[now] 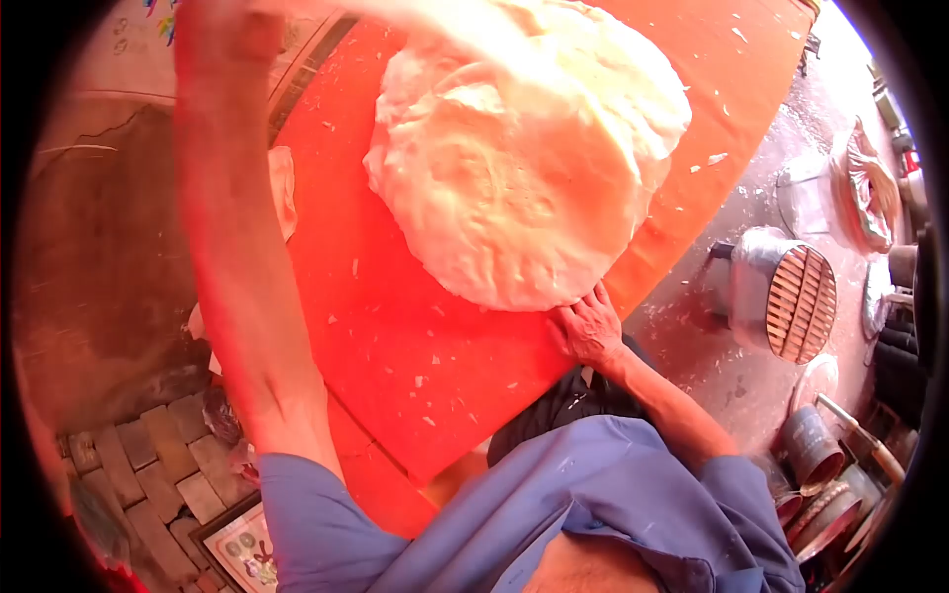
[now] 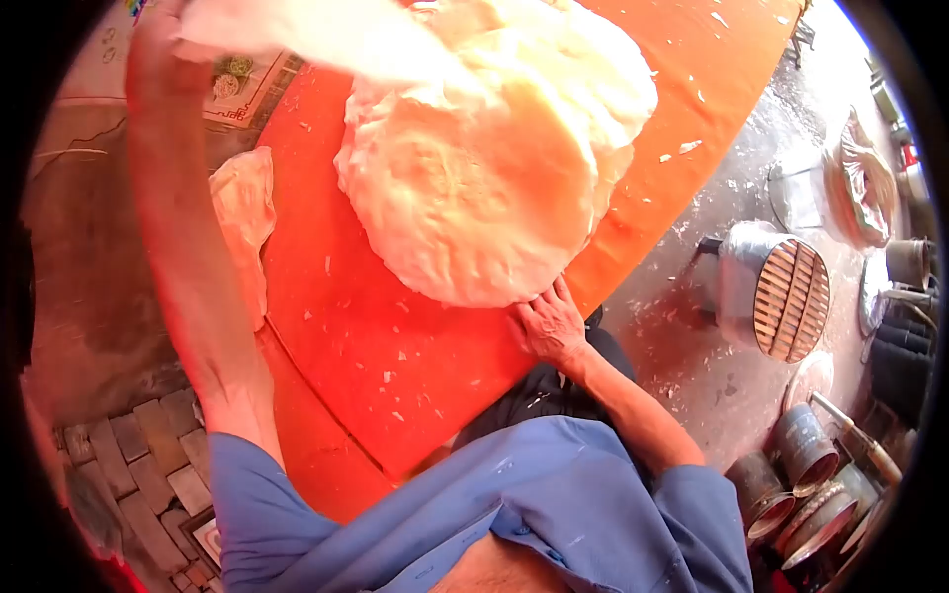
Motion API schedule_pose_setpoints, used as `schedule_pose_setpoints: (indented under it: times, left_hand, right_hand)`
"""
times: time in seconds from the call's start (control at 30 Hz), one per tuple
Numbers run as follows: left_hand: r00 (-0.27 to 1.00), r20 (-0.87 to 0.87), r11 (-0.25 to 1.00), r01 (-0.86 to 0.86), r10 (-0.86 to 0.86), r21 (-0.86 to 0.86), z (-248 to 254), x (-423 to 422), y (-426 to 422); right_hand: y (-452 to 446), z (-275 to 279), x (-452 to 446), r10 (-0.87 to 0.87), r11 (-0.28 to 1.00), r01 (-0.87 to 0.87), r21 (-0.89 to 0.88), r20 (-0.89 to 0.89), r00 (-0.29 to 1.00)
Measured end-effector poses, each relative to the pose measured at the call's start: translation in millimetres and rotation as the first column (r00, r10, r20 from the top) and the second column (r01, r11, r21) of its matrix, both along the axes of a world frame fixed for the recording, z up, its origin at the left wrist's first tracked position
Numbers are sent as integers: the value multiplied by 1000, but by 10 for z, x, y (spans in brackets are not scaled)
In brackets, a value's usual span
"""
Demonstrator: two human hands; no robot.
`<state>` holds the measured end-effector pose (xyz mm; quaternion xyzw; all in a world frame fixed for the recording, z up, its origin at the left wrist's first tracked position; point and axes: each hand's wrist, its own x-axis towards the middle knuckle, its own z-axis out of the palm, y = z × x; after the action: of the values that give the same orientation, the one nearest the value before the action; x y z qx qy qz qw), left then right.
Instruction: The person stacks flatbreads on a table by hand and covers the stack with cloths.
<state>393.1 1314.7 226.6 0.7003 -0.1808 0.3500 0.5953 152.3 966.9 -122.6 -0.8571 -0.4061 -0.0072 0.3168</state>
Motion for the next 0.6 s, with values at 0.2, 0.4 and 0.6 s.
schedule_pose_setpoints:
  times: [0.2,0.4,0.6]
  left_hand:
    - [882,-456,975,-191,118,-117,-230,-349,-152]
    - [608,-768,885,-448,199,-125,-2317,-1862,233]
    - [167,-429,438,-597,888,672,-3088,-3389,1197]
  right_hand:
    - [10,6,-12,-15,999,16,-28,33,999]
    - [102,-21,-65,0,998,3,-63,35,999]
    - [-243,-22,-109,-41,976,50,-213,47,998]
